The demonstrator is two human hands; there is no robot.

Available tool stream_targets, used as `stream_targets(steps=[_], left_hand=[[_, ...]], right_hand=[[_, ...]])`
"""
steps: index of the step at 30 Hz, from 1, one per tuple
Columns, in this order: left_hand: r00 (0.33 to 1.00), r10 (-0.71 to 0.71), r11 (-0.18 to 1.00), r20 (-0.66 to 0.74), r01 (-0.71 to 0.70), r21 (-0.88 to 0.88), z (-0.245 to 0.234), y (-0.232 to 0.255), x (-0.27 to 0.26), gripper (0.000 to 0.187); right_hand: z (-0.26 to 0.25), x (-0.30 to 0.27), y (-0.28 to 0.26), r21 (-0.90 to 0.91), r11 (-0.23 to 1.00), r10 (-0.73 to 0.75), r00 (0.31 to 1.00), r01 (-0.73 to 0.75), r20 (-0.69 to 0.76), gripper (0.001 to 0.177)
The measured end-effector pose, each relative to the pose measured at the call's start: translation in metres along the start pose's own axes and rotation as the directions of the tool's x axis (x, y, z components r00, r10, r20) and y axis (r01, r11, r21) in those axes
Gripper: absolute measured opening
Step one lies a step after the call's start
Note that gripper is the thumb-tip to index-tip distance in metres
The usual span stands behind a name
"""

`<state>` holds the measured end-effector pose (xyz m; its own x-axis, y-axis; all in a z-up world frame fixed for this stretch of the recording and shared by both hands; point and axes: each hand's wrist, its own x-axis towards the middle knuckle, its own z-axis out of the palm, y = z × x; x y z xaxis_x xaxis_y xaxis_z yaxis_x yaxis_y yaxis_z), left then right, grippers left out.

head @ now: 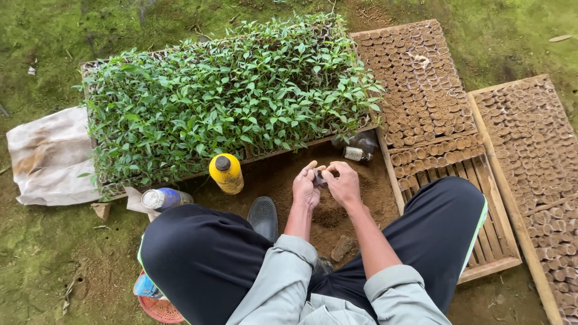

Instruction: The person sits cross-legged on the ground and fills small biodegradable pots with soil from a pile. They place the filled pots into wooden trays and occasionally handle small seedlings from a nearby tray.

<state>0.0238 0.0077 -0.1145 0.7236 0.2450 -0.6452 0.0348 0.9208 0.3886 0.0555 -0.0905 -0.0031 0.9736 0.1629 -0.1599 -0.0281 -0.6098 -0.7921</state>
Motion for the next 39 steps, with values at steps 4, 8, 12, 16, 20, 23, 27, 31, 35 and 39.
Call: stream_targets(steps=[4, 8, 12, 16, 20, 23, 27, 31, 35, 39], left_hand=[[1.000, -0.001, 1.000, 0.015, 0.001, 0.028, 0.009, 0.009, -0.013, 0.030], [1.000, 0.013, 0.998, 0.020, -0.014, 0.058, 0.018, 0.010, -0.024, 0.027], [1.000, 0.002, 0.996, -0.006, -0.001, 0.092, 0.004, -0.003, -0.011, 0.025], [0.999, 0.003, 1.000, -0.051, -0.003, 0.001, -0.004, -0.006, -0.003, 0.023], [0.994, -0.008, 0.999, -0.106, 0.003, -0.050, -0.007, -0.004, -0.002, 0.026], [0.991, -0.030, 0.997, -0.129, 0.020, -0.080, -0.005, -0.003, -0.003, 0.025], [0.990, -0.040, 0.990, -0.138, 0.020, -0.140, -0.005, 0.001, -0.007, 0.025], [0.993, -0.037, 0.992, -0.112, 0.022, -0.128, 0.001, 0.002, -0.009, 0.025], [0.995, -0.053, 0.988, -0.086, 0.040, -0.148, 0.004, -0.006, -0.006, 0.024], [0.994, -0.064, 0.988, -0.090, 0.051, -0.148, 0.007, -0.009, -0.008, 0.025]], right_hand=[[0.003, -0.003, -0.008, -0.038, 0.999, 0.027, 0.999, -0.028, -0.029, 0.017], [0.008, -0.006, -0.009, -0.034, 0.998, 0.051, 0.994, -0.054, -0.095, 0.020], [0.010, -0.008, -0.007, -0.039, 0.993, 0.102, 0.985, -0.109, -0.138, 0.016], [0.012, -0.005, 0.010, 0.012, 0.986, 0.162, 0.966, -0.163, -0.202, 0.025], [0.035, 0.005, 0.070, -0.154, 0.964, 0.192, 0.967, -0.217, -0.166, 0.031], [0.051, -0.002, 0.094, -0.372, 0.924, 0.106, 0.994, -0.092, 0.018, 0.049], [0.094, -0.011, 0.141, -0.594, 0.780, -0.163, 0.980, 0.197, 0.111, 0.062], [0.076, -0.044, 0.079, -0.684, 0.680, -0.190, 0.964, 0.264, 0.184, 0.039], [0.067, -0.044, 0.068, -0.489, 0.863, -0.039, 0.982, 0.125, 0.184, 0.029], [0.117, 0.012, 0.189, -0.400, 0.858, 0.377, 0.924, -0.322, 0.064, 0.030]])
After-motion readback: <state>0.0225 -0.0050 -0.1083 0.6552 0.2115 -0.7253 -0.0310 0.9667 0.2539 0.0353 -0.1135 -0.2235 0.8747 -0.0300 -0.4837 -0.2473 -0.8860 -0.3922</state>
